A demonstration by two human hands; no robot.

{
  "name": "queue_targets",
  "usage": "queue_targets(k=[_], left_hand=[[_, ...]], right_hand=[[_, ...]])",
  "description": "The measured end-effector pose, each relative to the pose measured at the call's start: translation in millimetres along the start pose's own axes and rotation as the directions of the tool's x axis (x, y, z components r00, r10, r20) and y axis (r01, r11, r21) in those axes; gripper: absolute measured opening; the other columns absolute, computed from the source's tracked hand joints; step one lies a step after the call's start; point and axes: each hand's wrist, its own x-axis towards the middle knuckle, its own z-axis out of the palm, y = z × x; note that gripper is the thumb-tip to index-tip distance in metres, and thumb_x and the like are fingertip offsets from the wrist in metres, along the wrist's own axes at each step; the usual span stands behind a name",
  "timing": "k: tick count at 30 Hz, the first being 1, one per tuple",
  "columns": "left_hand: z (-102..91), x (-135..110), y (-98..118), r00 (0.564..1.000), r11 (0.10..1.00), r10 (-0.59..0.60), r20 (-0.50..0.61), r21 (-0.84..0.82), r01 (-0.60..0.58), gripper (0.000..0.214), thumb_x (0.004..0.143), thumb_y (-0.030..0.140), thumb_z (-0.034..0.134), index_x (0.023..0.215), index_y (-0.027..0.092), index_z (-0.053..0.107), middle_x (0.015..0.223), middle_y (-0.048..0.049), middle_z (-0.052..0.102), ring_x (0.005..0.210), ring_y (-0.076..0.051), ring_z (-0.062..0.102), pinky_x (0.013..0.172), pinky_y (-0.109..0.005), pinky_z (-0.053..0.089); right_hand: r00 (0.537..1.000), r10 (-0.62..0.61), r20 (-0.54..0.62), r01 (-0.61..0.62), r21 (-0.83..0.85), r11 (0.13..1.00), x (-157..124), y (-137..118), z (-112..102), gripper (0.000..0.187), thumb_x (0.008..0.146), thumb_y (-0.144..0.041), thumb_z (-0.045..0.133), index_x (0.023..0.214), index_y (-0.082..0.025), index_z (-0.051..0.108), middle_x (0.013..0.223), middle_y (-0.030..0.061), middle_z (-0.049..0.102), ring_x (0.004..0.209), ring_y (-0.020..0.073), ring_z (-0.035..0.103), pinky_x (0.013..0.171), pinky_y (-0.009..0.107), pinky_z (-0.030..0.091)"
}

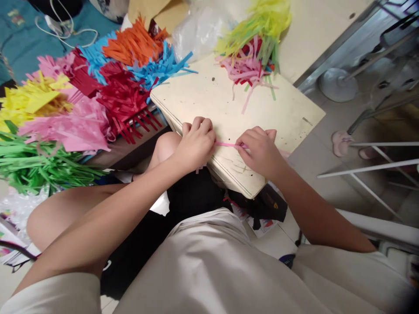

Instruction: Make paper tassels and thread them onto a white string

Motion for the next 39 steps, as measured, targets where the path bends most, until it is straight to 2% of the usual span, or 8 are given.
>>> queue_targets(k=[5, 10, 20, 23, 28, 32, 35, 39], left_hand=[[-1.4, 3.9, -3.4, 0.999, 0.999, -0.040, 0.000, 0.005, 0.040, 0.023, 0.113, 0.029, 0.059, 0.105, 0.016, 0.077, 0.134, -0.0242, 0.067, 0.141, -0.050, 0.053, 0.114, -0.069, 0.047], [-0.9, 8.3, -4.4, 0.996, 0.996, -0.087, 0.036, 0.020, 0.086, 0.021, 0.110, 0.021, 0.060, 0.099, 0.014, 0.077, 0.134, -0.0251, 0.064, 0.146, -0.054, 0.052, 0.118, -0.077, 0.043], [7.2, 14.2, -21.8, 0.998, 0.997, -0.062, -0.022, -0.039, 0.062, 0.018, 0.107, 0.030, 0.071, 0.100, 0.016, 0.080, 0.120, -0.0196, 0.062, 0.142, -0.053, 0.051, 0.118, -0.080, 0.045], [5.4, 17.5, -19.9, 0.997, 0.996, -0.071, -0.031, -0.061, 0.069, 0.015, 0.106, 0.030, 0.073, 0.099, 0.018, 0.079, 0.121, -0.0188, 0.061, 0.139, -0.051, 0.052, 0.115, -0.077, 0.047], [-4.0, 20.4, -3.1, 0.989, 0.984, -0.143, 0.044, -0.100, 0.147, 0.016, 0.105, 0.019, 0.067, 0.098, 0.020, 0.081, 0.123, -0.0156, 0.063, 0.131, -0.042, 0.053, 0.113, -0.065, 0.047], [-8.7, 16.5, -0.3, 0.982, 0.970, -0.175, 0.068, -0.156, 0.184, 0.025, 0.104, 0.012, 0.062, 0.099, 0.021, 0.085, 0.127, -0.0138, 0.068, 0.132, -0.037, 0.052, 0.112, -0.059, 0.043], [-9.6, 10.7, -3.2, 0.992, 0.980, -0.118, 0.055, -0.157, 0.125, 0.029, 0.108, 0.012, 0.062, 0.104, 0.024, 0.088, 0.132, -0.0126, 0.072, 0.137, -0.038, 0.053, 0.109, -0.058, 0.040], [-7.6, 6.0, 4.2, 0.998, 0.998, 0.066, 0.003, -0.007, -0.066, 0.022, 0.112, 0.020, 0.066, 0.107, 0.019, 0.087, 0.137, -0.0173, 0.076, 0.149, -0.044, 0.051, 0.109, -0.061, 0.038]], right_hand=[[0.997, 0.069, -0.032, -0.068, 0.037, 0.997, 1.3, 4.3, 1.9, 0.019, 0.107, -0.022, 0.059, 0.089, -0.021, 0.063, 0.103, 0.0108, 0.080, 0.110, 0.0328, 0.063, 0.095, 0.051, 0.028], [0.986, 0.159, -0.053, -0.154, 0.088, 0.984, 1.7, 5.6, 3.8, 0.019, 0.102, -0.021, 0.063, 0.082, -0.020, 0.062, 0.095, 0.0110, 0.075, 0.105, 0.0327, 0.063, 0.092, 0.049, 0.027], [0.962, 0.272, -0.039, -0.268, 0.075, 0.960, 9.0, 15.8, 14.5, 0.018, 0.100, -0.025, 0.071, 0.084, -0.020, 0.064, 0.104, 0.0143, 0.075, 0.113, 0.0367, 0.058, 0.098, 0.050, 0.033], [0.972, 0.228, -0.057, -0.226, 0.034, 0.973, 8.6, 6.1, 8.9, 0.008, 0.098, -0.017, 0.069, 0.091, -0.020, 0.070, 0.106, 0.0144, 0.074, 0.112, 0.0355, 0.057, 0.095, 0.049, 0.030], [0.998, 0.041, -0.037, -0.047, -0.167, 0.985, 2.4, -24.3, 1.8, 0.029, 0.100, 0.000, 0.054, 0.101, -0.019, 0.076, 0.111, 0.0136, 0.077, 0.116, 0.0338, 0.053, 0.096, 0.050, 0.027], [1.000, 0.008, -0.005, -0.009, -0.292, 0.956, -6.6, -40.0, 2.7, 0.026, 0.103, -0.001, 0.055, 0.100, -0.018, 0.074, 0.111, 0.0121, 0.078, 0.115, 0.0329, 0.053, 0.098, 0.050, 0.026], [1.000, -0.009, -0.021, 0.002, -0.309, 0.951, -9.5, -41.6, 5.5, 0.020, 0.111, -0.011, 0.057, 0.105, -0.016, 0.075, 0.114, 0.0150, 0.076, 0.115, 0.0342, 0.054, 0.098, 0.049, 0.028], [0.999, -0.014, -0.036, 0.004, -0.254, 0.967, -2.2, -31.6, 9.4, 0.021, 0.115, -0.020, 0.055, 0.108, -0.015, 0.074, 0.111, 0.0170, 0.076, 0.115, 0.0359, 0.057, 0.095, 0.047, 0.028]])
